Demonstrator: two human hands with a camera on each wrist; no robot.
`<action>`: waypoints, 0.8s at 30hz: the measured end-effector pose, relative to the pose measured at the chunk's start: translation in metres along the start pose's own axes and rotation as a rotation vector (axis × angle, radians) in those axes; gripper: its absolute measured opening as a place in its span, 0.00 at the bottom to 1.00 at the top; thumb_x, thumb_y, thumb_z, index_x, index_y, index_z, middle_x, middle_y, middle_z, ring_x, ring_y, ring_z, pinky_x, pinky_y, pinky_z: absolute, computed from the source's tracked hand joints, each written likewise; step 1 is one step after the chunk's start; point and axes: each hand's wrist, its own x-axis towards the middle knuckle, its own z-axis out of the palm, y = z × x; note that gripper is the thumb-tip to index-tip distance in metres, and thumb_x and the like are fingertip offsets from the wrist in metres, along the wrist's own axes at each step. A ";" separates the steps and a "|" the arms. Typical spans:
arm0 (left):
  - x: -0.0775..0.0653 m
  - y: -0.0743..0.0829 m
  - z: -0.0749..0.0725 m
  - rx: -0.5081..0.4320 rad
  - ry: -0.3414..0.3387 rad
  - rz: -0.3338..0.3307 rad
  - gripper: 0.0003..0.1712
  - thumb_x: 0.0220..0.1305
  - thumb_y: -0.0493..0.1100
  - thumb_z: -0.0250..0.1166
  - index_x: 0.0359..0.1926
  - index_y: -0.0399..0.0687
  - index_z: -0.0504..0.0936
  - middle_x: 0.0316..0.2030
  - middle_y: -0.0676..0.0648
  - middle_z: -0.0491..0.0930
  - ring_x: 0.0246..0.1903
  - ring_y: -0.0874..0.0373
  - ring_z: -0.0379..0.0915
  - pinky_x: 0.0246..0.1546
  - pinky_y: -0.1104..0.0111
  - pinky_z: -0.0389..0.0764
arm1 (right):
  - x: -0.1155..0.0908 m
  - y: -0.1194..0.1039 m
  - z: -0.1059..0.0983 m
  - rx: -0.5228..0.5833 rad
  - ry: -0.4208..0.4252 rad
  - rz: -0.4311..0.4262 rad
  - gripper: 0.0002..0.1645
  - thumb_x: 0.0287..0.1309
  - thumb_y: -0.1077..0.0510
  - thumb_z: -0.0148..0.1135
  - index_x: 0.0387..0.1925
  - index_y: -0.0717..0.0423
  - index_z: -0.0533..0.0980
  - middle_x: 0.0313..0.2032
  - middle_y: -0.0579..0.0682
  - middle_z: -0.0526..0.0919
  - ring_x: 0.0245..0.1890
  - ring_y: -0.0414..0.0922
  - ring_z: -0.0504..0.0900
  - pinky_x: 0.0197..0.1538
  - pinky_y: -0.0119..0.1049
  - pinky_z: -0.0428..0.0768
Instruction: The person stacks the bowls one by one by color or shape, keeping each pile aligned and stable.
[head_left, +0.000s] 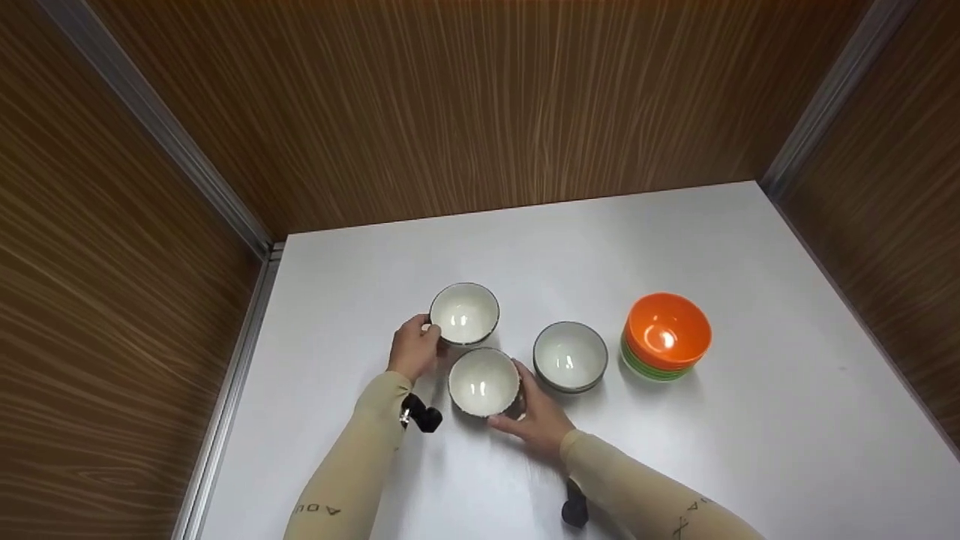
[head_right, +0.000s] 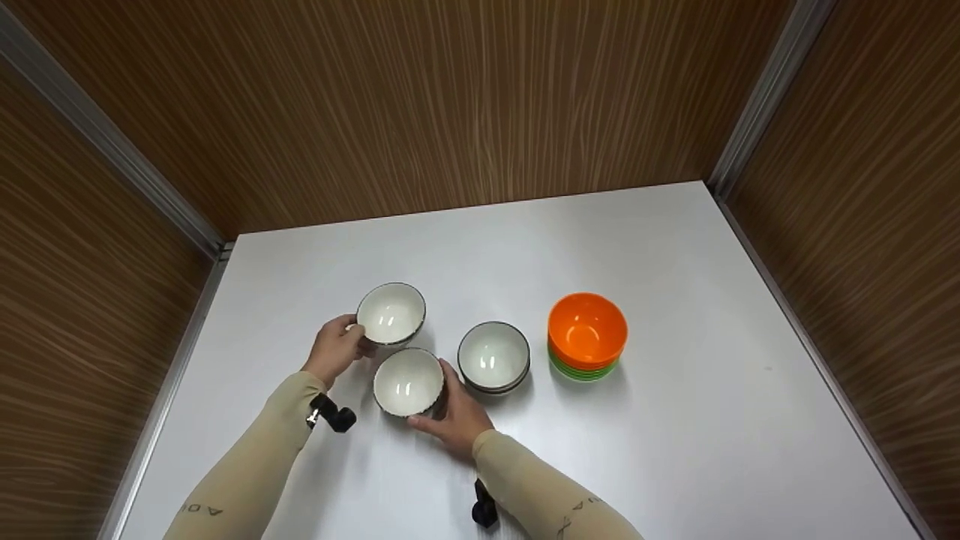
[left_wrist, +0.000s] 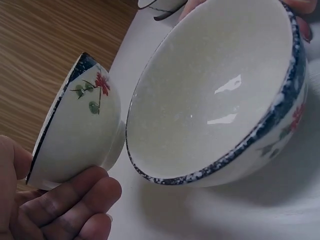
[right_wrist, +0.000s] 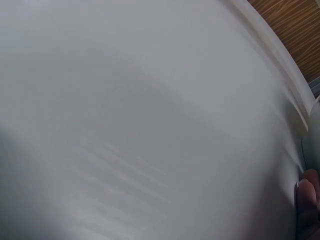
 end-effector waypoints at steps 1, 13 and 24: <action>-0.002 0.001 -0.002 0.009 0.001 0.014 0.22 0.61 0.40 0.49 0.55 0.37 0.71 0.26 0.45 0.82 0.28 0.49 0.80 0.27 0.66 0.78 | 0.000 0.000 0.000 0.003 0.000 0.001 0.61 0.43 0.43 0.70 0.70 0.48 0.42 0.63 0.54 0.63 0.46 0.45 0.73 0.48 0.42 0.73; -0.037 0.006 -0.010 0.103 -0.104 0.112 0.23 0.59 0.39 0.48 0.55 0.38 0.71 0.21 0.50 0.80 0.21 0.56 0.78 0.31 0.66 0.75 | 0.006 -0.002 -0.001 0.012 -0.028 0.043 0.61 0.44 0.45 0.70 0.70 0.48 0.41 0.67 0.54 0.56 0.61 0.48 0.62 0.60 0.45 0.64; -0.056 -0.004 -0.002 0.241 -0.181 0.178 0.22 0.60 0.41 0.47 0.53 0.37 0.73 0.19 0.52 0.78 0.18 0.59 0.74 0.16 0.70 0.71 | 0.007 -0.004 -0.002 -0.052 -0.013 0.073 0.62 0.43 0.40 0.69 0.71 0.43 0.40 0.68 0.52 0.54 0.65 0.49 0.55 0.64 0.48 0.56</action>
